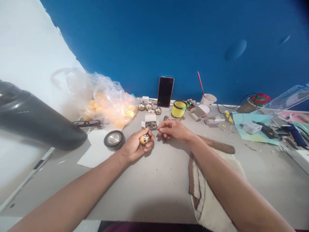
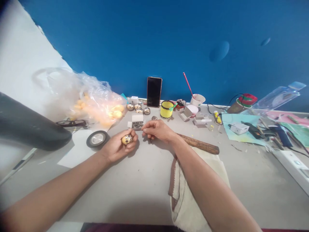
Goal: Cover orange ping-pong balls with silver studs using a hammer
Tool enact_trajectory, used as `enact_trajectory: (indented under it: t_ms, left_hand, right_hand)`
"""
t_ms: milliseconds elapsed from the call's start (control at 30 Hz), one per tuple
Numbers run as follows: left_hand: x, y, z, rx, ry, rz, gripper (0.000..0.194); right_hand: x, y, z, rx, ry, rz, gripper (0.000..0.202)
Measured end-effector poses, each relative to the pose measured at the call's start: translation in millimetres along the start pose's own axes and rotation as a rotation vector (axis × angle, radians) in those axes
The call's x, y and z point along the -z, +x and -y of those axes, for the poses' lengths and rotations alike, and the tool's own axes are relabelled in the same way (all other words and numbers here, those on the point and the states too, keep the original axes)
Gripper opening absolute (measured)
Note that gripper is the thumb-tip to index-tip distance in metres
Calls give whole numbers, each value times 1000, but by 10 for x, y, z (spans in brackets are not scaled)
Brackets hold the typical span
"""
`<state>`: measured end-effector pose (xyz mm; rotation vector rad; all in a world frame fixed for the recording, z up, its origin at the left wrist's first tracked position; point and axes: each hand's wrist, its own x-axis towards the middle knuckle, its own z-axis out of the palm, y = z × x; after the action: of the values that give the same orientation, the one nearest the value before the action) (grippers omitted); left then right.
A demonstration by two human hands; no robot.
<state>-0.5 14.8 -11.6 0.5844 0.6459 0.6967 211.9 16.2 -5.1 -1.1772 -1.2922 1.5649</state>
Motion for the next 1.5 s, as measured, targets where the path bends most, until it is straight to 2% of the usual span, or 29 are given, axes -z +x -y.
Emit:
enact_trajectory:
  t_ms: [167, 267, 300, 400, 567, 667, 767, 900, 1167, 1333, 1500]
  left_hand:
    - [-9, 32, 6, -19, -36, -10, 28]
    - [-18, 16, -11, -28, -21, 12, 20]
    - [-26, 6, -12, -45, 8, 24, 22]
    - [-63, -24, 9, -130, 154, 38, 39]
    - [-97, -45, 73, -316, 538, -96, 41]
    - [-95, -50, 72, -389, 656, -161, 40]
    - [-102, -62, 51, -384, 684, -181, 39]
    - [-107, -70, 56, -367, 702, -236, 48]
    - [-37, -15, 155, -513, 810, -324, 41]
    - [-83, 15, 149, -462, 962, -337, 38]
    - [-117, 7, 172, -475, 1099, -419, 38]
  right_hand:
    - [-8, -4, 29, -15, -17, 0, 23]
    - [-9, -2, 33, -3, -34, -1, 23]
    - [-8, -2, 30, 0, -44, 1, 23]
    - [-7, -8, 17, 9, -49, 13, 24]
    - [-10, -14, 10, 44, 27, 10, 29]
    - [-8, -12, 21, 20, 71, 7, 29]
    - [-3, -8, 32, -13, 77, 4, 30]
    - [-1, -3, 29, 7, 54, 4, 28]
    - [-49, -27, 45, 35, 47, 35, 30]
    - [-93, -49, 77, 44, 24, 54, 26]
    - [-104, -50, 74, 23, -8, 56, 25]
